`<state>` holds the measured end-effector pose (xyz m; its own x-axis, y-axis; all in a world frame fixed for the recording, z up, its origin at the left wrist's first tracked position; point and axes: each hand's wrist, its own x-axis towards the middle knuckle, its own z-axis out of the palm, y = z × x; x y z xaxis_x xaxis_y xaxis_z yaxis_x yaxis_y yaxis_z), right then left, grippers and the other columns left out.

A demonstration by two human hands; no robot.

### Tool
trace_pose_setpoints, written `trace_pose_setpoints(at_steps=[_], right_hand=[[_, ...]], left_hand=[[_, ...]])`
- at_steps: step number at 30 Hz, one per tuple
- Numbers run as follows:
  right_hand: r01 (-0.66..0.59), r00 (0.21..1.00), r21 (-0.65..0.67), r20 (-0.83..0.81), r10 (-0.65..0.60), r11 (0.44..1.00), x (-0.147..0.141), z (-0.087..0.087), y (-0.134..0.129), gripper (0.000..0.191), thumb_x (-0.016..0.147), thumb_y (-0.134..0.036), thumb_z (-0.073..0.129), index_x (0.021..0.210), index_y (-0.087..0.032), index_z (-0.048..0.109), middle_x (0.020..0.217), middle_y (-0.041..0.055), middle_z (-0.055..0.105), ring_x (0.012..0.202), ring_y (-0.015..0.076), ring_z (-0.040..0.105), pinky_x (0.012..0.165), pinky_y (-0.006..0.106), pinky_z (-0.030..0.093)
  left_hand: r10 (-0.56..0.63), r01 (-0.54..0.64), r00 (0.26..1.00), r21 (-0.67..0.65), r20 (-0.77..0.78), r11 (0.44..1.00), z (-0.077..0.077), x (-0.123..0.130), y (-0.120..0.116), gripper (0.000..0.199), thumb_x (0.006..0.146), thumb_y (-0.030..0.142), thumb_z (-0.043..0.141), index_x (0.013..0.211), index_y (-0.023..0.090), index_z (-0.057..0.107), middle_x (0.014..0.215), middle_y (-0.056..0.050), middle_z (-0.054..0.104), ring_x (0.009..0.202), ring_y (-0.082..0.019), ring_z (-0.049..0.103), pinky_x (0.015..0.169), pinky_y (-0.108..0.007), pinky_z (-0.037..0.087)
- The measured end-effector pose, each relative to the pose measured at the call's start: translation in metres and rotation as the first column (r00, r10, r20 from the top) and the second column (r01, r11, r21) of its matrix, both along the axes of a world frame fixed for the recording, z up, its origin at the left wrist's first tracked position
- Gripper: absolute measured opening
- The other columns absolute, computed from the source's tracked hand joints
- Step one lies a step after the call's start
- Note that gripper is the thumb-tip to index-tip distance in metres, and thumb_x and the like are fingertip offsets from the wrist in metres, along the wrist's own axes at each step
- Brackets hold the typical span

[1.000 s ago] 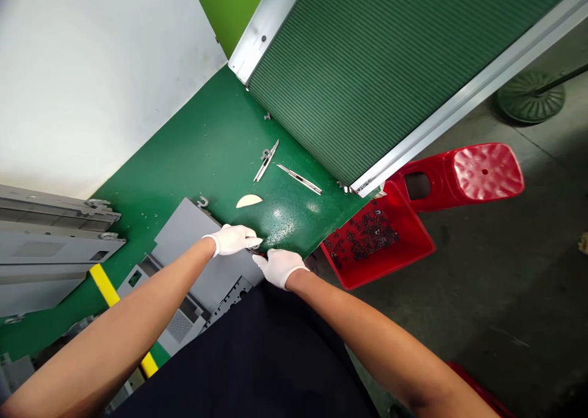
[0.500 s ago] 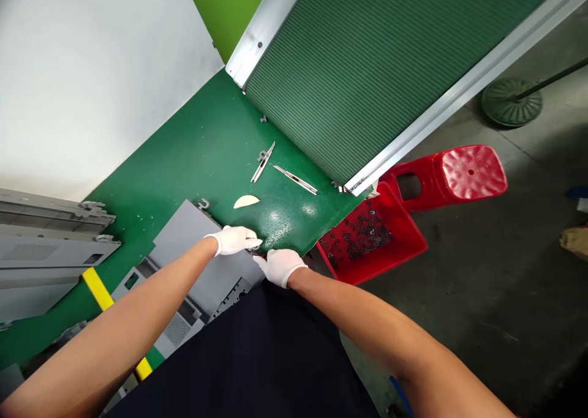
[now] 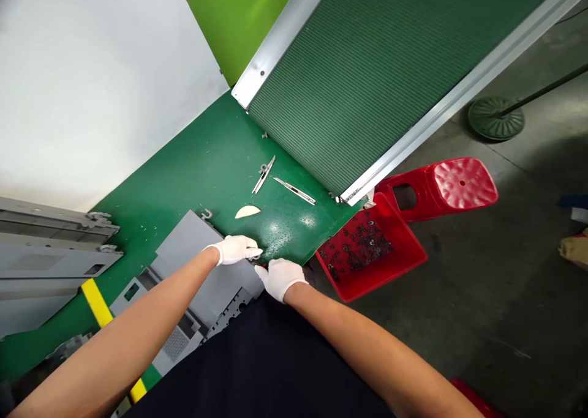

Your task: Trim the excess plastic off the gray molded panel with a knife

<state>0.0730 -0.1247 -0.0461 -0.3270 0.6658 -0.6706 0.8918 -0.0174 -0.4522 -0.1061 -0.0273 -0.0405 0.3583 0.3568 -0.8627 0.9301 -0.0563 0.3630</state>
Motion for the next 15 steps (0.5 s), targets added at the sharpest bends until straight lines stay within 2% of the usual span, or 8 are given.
trace_pose_setpoints(at_steps=[6, 9, 12, 15], right_hand=[[-0.015, 1.0, -0.009, -0.021, 0.015, 1.0, 0.004, -0.005, -0.004, 0.071, 0.096, -0.068, 0.018, 0.096, -0.018, 0.068, 0.092, 0.015, 0.073, 0.086, 0.0322, 0.071, 0.074, 0.043, 0.053], [-0.067, 0.998, 0.007, -0.02, 0.067, 0.998, 0.005, -0.011, -0.003, 0.072, 0.097, -0.067, 0.017, 0.096, -0.016, 0.068, 0.089, 0.0159, 0.074, 0.085, 0.032, 0.071, 0.074, 0.042, 0.052], [-0.123, 0.992, 0.041, -0.021, 0.124, 0.992, 0.006, -0.016, -0.002, 0.073, 0.097, -0.066, 0.017, 0.097, -0.014, 0.068, 0.088, 0.0174, 0.073, 0.086, 0.0327, 0.071, 0.075, 0.042, 0.052], [-0.125, 0.992, 0.047, -0.03, 0.126, 0.991, 0.007, -0.017, -0.001, 0.072, 0.097, -0.066, 0.018, 0.097, -0.015, 0.068, 0.091, 0.0169, 0.074, 0.089, 0.0322, 0.071, 0.077, 0.042, 0.051]], left_hand=[[0.003, -0.003, 1.0, -0.003, 0.001, 1.0, 0.003, 0.001, 0.0, 0.051, 0.088, 0.068, 0.041, 0.089, 0.027, 0.07, 0.093, -0.002, 0.073, 0.089, -0.022, 0.062, 0.103, -0.05, 0.035], [0.004, -0.004, 1.0, -0.004, -0.013, 1.0, 0.004, 0.003, 0.0, 0.05, 0.088, 0.067, 0.041, 0.088, 0.027, 0.071, 0.091, -0.001, 0.073, 0.087, -0.022, 0.062, 0.102, -0.049, 0.035], [0.007, -0.007, 1.0, 0.001, -0.024, 1.0, 0.006, 0.003, 0.001, 0.049, 0.088, 0.065, 0.042, 0.085, 0.026, 0.07, 0.087, -0.001, 0.072, 0.084, -0.021, 0.062, 0.098, -0.045, 0.038], [0.022, -0.023, 1.0, -0.009, -0.013, 1.0, 0.007, 0.003, 0.003, 0.046, 0.088, 0.063, 0.044, 0.084, 0.025, 0.07, 0.086, -0.001, 0.071, 0.081, -0.02, 0.061, 0.088, -0.037, 0.043]])
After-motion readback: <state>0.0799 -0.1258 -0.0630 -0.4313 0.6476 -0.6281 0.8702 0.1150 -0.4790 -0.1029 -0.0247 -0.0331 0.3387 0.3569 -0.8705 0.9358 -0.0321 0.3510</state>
